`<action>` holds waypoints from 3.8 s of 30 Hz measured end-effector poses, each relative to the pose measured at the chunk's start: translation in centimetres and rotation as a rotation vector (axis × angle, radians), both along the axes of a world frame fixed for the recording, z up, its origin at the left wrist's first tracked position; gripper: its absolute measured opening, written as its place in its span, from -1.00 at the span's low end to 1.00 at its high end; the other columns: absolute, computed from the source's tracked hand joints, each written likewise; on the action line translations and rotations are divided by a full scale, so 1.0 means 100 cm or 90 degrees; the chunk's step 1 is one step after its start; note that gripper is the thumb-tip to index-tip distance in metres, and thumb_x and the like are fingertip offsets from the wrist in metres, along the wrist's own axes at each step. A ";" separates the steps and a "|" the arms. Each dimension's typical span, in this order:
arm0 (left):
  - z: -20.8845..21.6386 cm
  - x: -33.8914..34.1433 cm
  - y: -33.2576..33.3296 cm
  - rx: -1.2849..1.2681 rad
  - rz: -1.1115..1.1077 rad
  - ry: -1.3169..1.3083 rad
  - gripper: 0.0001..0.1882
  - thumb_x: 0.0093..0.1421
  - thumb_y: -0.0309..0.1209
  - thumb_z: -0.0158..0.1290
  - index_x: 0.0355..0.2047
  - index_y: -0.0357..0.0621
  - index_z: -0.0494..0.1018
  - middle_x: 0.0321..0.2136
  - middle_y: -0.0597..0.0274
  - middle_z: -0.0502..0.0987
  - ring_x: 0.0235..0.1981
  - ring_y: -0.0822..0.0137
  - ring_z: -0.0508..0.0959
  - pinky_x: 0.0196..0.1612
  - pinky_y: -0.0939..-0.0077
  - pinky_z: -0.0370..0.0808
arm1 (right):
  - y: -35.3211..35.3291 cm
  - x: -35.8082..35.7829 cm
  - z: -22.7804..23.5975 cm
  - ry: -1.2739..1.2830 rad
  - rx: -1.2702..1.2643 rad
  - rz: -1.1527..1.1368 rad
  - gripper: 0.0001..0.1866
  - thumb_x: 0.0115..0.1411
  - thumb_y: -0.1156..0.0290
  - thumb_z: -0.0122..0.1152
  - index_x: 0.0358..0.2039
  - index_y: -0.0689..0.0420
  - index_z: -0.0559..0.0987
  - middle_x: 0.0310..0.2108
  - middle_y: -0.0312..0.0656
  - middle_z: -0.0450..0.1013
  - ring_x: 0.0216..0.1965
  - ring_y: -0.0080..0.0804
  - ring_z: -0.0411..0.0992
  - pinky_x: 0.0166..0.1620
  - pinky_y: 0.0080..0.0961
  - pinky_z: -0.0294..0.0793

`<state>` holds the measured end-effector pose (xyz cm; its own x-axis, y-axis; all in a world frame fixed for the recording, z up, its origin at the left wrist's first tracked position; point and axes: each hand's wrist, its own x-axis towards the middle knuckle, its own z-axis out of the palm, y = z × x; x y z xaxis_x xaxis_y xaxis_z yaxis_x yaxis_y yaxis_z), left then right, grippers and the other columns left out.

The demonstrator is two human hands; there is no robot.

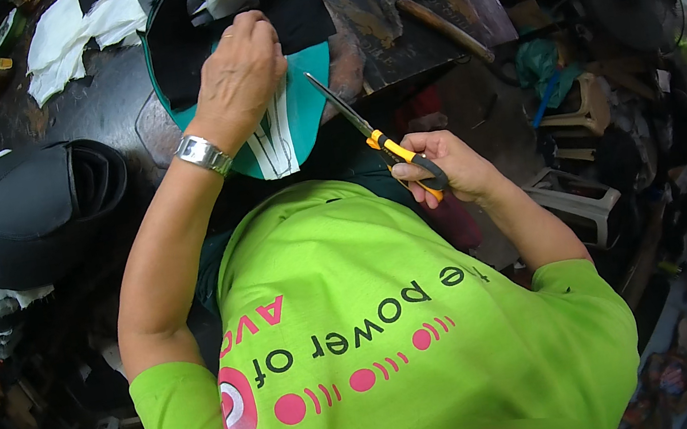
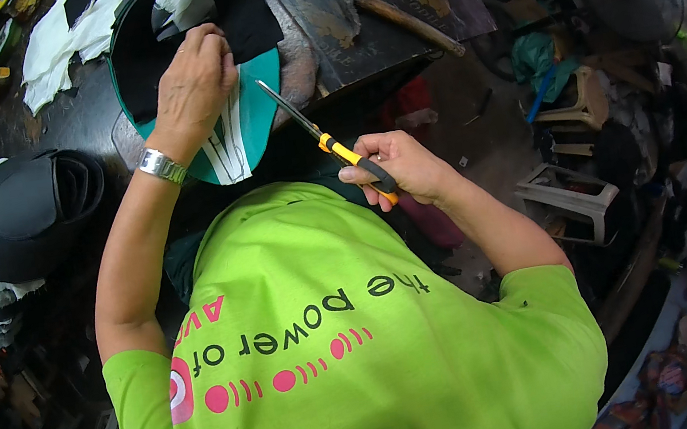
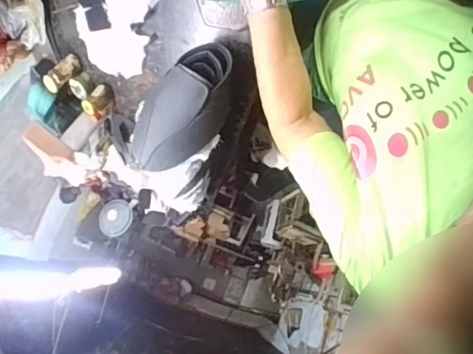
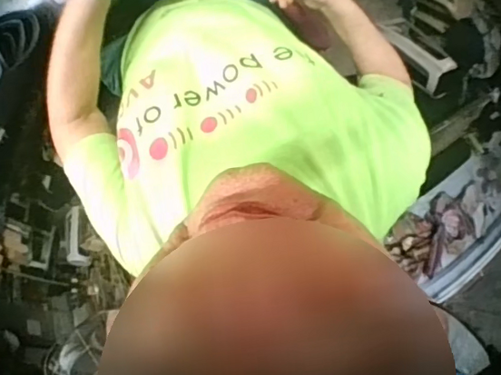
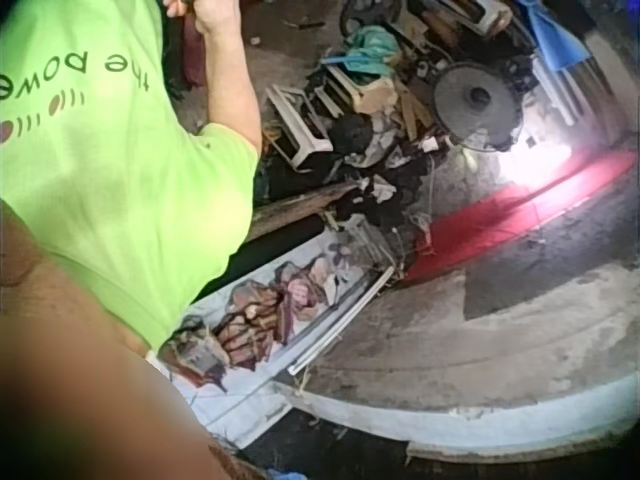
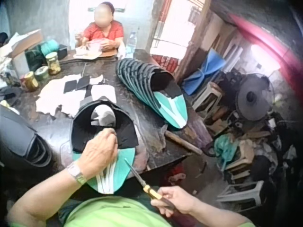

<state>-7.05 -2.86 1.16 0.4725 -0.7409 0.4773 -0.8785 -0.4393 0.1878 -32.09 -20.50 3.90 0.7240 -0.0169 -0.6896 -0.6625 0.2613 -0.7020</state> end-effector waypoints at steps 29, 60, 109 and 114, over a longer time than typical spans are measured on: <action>0.012 0.009 -0.015 0.031 -0.065 0.040 -0.89 0.23 -0.44 0.08 -0.26 -0.19 0.45 -0.30 0.01 0.53 -0.28 0.05 0.65 -0.17 0.23 0.63 | 0.012 0.006 0.006 -0.014 -0.170 0.049 -0.64 0.19 0.21 0.48 -0.38 0.18 0.49 -0.68 -0.27 0.47 -0.75 -0.63 0.41 -0.65 -0.71 0.32; 0.051 -0.046 0.041 0.245 -0.114 -0.031 -0.86 0.18 -0.52 0.03 -0.36 -0.32 0.56 -0.40 -0.07 0.60 -0.42 0.09 0.67 -0.31 0.28 0.64 | -0.008 0.053 0.034 -0.151 -0.487 0.022 -0.65 0.10 0.31 0.54 -0.48 0.20 0.48 -0.71 -0.37 0.37 -0.73 -0.71 0.27 -0.64 -0.62 0.23; 0.058 0.039 0.012 0.308 -0.429 0.101 -0.82 0.26 -0.49 0.18 -0.12 -0.06 0.53 -0.13 0.19 0.51 -0.27 0.08 0.63 -0.15 0.22 0.57 | 0.014 0.039 0.023 -0.026 -0.740 0.171 -0.61 0.15 0.16 0.41 -0.40 0.18 0.43 -0.55 0.02 0.49 -0.45 0.08 0.50 -0.31 -0.12 0.42; 0.057 0.041 0.001 0.347 -0.430 0.116 -0.85 0.24 -0.50 0.18 -0.17 -0.12 0.52 -0.15 0.17 0.50 -0.28 0.09 0.61 -0.16 0.21 0.54 | 0.015 0.040 0.024 -0.031 -0.737 0.166 -0.61 0.15 0.16 0.41 -0.40 0.18 0.44 -0.54 0.04 0.50 -0.43 0.10 0.51 -0.31 -0.11 0.42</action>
